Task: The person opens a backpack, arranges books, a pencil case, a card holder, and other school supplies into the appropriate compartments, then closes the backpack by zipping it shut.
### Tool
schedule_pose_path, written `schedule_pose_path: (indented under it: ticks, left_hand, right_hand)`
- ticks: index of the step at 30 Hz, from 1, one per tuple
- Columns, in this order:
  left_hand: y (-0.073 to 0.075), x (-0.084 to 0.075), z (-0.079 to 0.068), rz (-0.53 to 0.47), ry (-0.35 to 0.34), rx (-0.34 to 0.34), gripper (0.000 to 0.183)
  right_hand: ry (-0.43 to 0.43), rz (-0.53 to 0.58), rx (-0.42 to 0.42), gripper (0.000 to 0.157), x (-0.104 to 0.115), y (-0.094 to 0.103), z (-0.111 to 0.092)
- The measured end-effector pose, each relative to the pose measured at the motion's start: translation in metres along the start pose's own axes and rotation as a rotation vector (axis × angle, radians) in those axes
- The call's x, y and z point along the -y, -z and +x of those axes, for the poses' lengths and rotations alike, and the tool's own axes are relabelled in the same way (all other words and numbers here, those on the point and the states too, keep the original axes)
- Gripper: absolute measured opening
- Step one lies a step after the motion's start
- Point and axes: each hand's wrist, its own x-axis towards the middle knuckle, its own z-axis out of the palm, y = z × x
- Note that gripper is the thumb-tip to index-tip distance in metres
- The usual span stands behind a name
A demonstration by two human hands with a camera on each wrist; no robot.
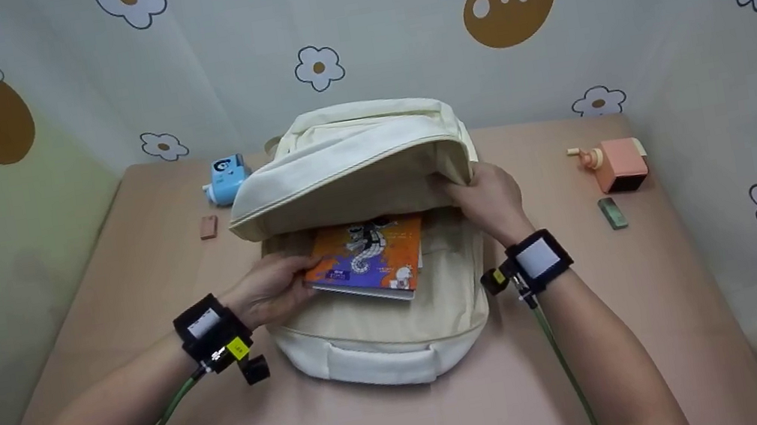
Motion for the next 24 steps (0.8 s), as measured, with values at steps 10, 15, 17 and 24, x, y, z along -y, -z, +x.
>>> schedule_pose_path:
  ticks: [10, 15, 17, 24]
  left_hand:
    - [-0.004, 0.005, 0.028, 0.053, -0.176, 0.026, 0.032]
    - [-0.006, 0.004, 0.028, 0.054, -0.206, 0.052, 0.034]
    - [-0.009, 0.004, 0.025, 0.078, -0.223, 0.042, 0.038]
    - [-0.010, 0.009, 0.006, 0.251, -0.278, 0.041, 0.054]
  right_hand:
    - [-0.017, -0.016, 0.011, 0.053, 0.001, 0.000, 0.000]
    - [-0.022, -0.023, 0.020, 0.054, 0.000, -0.001, 0.001]
    - [-0.019, -0.025, 0.022, 0.054, -0.001, -0.001, 0.001]
    - [-0.026, -0.032, 0.026, 0.056, -0.003, 0.000, 0.000]
